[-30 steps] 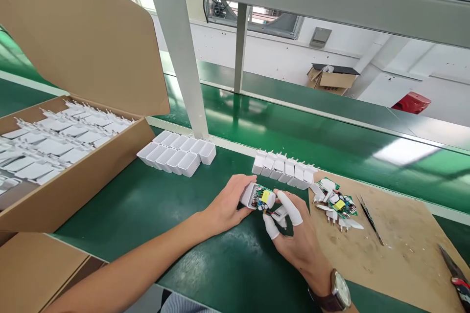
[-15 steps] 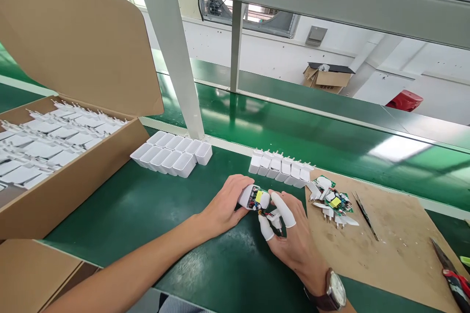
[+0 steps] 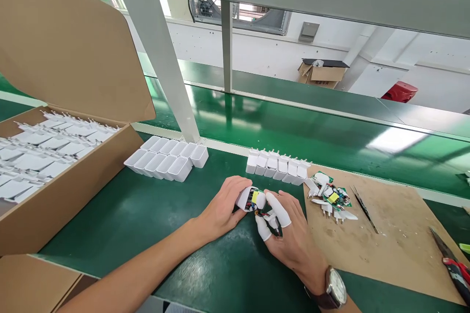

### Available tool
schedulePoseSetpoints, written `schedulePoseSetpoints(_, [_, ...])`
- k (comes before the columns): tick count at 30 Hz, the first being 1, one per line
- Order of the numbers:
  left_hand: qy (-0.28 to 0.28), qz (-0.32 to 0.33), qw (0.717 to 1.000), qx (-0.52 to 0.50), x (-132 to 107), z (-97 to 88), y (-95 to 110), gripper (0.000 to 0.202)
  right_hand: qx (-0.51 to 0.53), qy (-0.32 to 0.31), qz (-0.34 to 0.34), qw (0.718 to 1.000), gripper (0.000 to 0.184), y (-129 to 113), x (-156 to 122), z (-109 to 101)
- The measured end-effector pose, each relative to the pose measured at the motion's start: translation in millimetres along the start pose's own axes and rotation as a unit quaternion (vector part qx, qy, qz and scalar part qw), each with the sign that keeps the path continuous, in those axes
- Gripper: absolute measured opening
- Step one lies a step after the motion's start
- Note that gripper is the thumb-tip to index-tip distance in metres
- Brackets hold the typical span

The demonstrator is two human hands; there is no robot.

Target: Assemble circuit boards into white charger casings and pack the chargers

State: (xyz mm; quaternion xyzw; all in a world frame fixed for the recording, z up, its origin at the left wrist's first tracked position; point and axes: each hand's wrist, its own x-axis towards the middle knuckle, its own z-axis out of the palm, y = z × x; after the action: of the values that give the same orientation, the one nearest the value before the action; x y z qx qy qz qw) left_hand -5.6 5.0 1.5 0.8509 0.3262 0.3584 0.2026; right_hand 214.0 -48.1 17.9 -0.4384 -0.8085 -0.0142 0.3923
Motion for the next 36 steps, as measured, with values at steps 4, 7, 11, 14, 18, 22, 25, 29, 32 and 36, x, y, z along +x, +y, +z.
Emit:
schedulePoseSetpoints(4, [0.009, 0.010, 1.000, 0.002, 1, 0.1, 0, 0.057, -0.006, 0.009, -0.003, 1.000, 0.058, -1, 1, 0])
schedulePoseSetpoints(7, [0.006, 0.005, 1.000, 0.002, 0, 1.3, -1, 0.057, -0.006, 0.007, -0.004, 1.000, 0.057, -1, 2, -1])
schedulePoseSetpoints(11, [-0.004, -0.005, 1.000, 0.002, -2, 3.0, -2, 0.056, 0.000, 0.011, -0.003, 1.000, 0.060, -1, 2, -2])
schedulePoseSetpoints(14, [-0.005, -0.002, 1.000, 0.003, -1, 2.9, -2, 0.057, 0.000, 0.012, 0.003, 1.000, 0.061, 0, 2, -1])
schedulePoseSetpoints(18, [-0.002, 0.000, 1.000, 0.003, 1, 2.2, 0, 0.059, 0.001, 0.011, 0.000, 1.000, 0.062, 0, 3, -2])
schedulePoseSetpoints(22, [-0.003, -0.001, 1.000, 0.001, 1, 1.8, -1, 0.059, 0.003, 0.012, -0.004, 1.000, 0.062, 0, 3, -4])
schedulePoseSetpoints(25, [-0.007, -0.001, 1.000, -0.004, 1, 2.4, -1, 0.060, 0.010, 0.008, -0.008, 1.000, 0.062, 1, 2, -1])
schedulePoseSetpoints(29, [-0.016, 0.010, 1.000, -0.017, 0, 6.9, 4, 0.060, 0.027, -0.021, -0.012, 0.999, 0.060, 3, -2, 5])
schedulePoseSetpoints(32, [-0.026, -0.005, 0.999, -0.047, 0, 11.7, 10, 0.060, 0.042, -0.035, -0.008, 0.998, 0.054, 5, -4, 5])
schedulePoseSetpoints(36, [-0.052, -0.050, 0.990, -0.125, 2, 12.7, 8, 0.054, 0.141, -0.029, 0.061, 0.988, 0.041, 12, -3, -2])
